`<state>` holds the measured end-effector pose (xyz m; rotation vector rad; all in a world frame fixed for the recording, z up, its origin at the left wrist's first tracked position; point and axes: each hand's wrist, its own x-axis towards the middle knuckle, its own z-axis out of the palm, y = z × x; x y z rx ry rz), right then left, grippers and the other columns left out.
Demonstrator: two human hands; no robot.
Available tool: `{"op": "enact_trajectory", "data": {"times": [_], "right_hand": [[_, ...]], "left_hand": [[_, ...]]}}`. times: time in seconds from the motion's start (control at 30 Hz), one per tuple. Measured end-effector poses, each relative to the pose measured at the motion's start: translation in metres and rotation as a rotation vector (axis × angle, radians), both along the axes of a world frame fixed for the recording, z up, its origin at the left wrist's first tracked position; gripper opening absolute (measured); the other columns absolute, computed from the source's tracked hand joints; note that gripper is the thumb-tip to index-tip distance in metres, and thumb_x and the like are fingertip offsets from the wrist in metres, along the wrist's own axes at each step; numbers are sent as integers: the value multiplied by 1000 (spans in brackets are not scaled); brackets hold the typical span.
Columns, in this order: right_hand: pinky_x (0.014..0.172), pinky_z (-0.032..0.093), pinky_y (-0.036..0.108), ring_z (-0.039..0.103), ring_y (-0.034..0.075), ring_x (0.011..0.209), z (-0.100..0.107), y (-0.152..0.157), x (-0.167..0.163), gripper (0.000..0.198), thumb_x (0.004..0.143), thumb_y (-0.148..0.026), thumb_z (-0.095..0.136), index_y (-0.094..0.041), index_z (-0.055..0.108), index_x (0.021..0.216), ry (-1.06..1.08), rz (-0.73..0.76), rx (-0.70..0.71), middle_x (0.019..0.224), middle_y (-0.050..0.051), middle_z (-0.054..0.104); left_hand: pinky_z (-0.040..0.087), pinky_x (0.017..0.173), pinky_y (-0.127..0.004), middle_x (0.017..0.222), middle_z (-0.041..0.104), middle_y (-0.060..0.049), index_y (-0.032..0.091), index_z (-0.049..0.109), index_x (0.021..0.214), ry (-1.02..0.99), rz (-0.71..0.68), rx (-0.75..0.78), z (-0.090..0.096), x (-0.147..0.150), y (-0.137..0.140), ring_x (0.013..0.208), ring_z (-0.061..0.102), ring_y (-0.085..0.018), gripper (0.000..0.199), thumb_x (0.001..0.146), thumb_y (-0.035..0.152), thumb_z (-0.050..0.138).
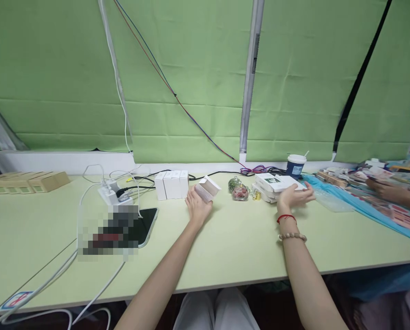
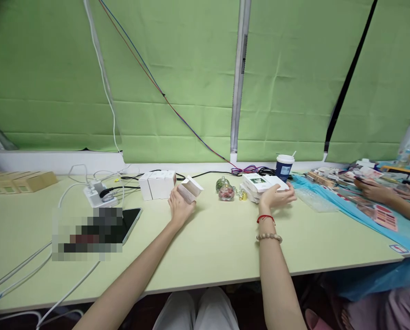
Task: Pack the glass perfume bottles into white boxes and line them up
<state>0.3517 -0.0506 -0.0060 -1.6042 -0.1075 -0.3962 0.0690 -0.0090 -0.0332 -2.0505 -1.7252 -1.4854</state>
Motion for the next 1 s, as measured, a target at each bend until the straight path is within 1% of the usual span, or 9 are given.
{"op": "enact_trajectory", "data": {"times": [0.07, 0.17, 0.3, 0.37, 0.43, 0.63, 0.73, 0.87, 1.0], "right_hand": [[88, 37, 39, 48, 24, 99, 7, 2, -23, 31, 79, -21, 34, -18, 45, 108, -185, 166, 2, 104, 14, 48], [76, 41, 31, 50, 19, 84, 9, 6, -70, 29, 83, -29, 34, -17, 46, 107, -442, 592, 18, 93, 9, 51], [69, 42, 26, 52, 16, 80, -5, 5, -132, 33, 77, -36, 49, -21, 51, 106, -802, 1173, -205, 100, 6, 51], [65, 43, 26, 52, 14, 72, -11, 3, -150, 39, 77, -35, 50, -22, 48, 114, -836, 1344, -258, 101, 6, 51], [63, 43, 26, 50, 12, 64, -15, 2, -158, 47, 77, -35, 50, -23, 41, 122, -787, 1402, -257, 102, 5, 51], [66, 43, 28, 51, 10, 60, -18, 5, -150, 65, 76, -41, 52, -24, 27, 133, -605, 1373, -303, 112, 6, 50], [69, 42, 28, 54, 10, 64, -23, 9, -145, 62, 77, -41, 52, -25, 31, 133, -550, 1490, -414, 115, 6, 52], [72, 41, 28, 57, 14, 72, -28, 10, -144, 61, 75, -44, 58, -27, 39, 130, -577, 1630, -542, 112, 5, 58], [76, 41, 30, 58, 18, 83, -27, 7, -145, 86, 67, -44, 67, -27, 24, 139, -552, 1626, -536, 115, 7, 58]], "left_hand": [[32, 96, -42, 124, 44, -16, 11, 27, 125, 31, -27, -8, -1, 0, 1, 117, 39, -29, 73, 59, 23, 58], [32, 96, -41, 124, 46, -15, 12, 27, 126, 62, -70, -20, -3, 1, 2, 118, 40, -28, 74, 61, 28, 60], [35, 94, -40, 123, 49, -17, 10, 28, 127, 48, -178, -131, -1, 2, 0, 115, 47, -29, 76, 66, 43, 60], [38, 89, -39, 118, 54, -17, 10, 31, 126, 25, -232, -236, 1, 1, -1, 107, 54, -28, 74, 69, 49, 57], [41, 83, -38, 111, 59, -16, 12, 33, 125, -34, -234, -320, 2, 0, -1, 99, 58, -28, 72, 70, 53, 55], [45, 72, -32, 93, 65, -10, 16, 48, 115, -372, -331, -426, -3, -4, 8, 82, 62, -23, 63, 77, 65, 35], [45, 75, -32, 95, 65, -10, 15, 54, 107, -520, -360, -450, -4, -5, 10, 84, 61, -21, 63, 80, 65, 27], [46, 74, -33, 91, 66, -9, 16, 56, 106, -498, -413, -433, -3, -5, 8, 82, 61, -21, 63, 80, 66, 27], [47, 72, -32, 85, 68, -9, 16, 61, 100, -497, -495, -398, -5, -3, 7, 77, 62, -21, 62, 79, 65, 29]]}}
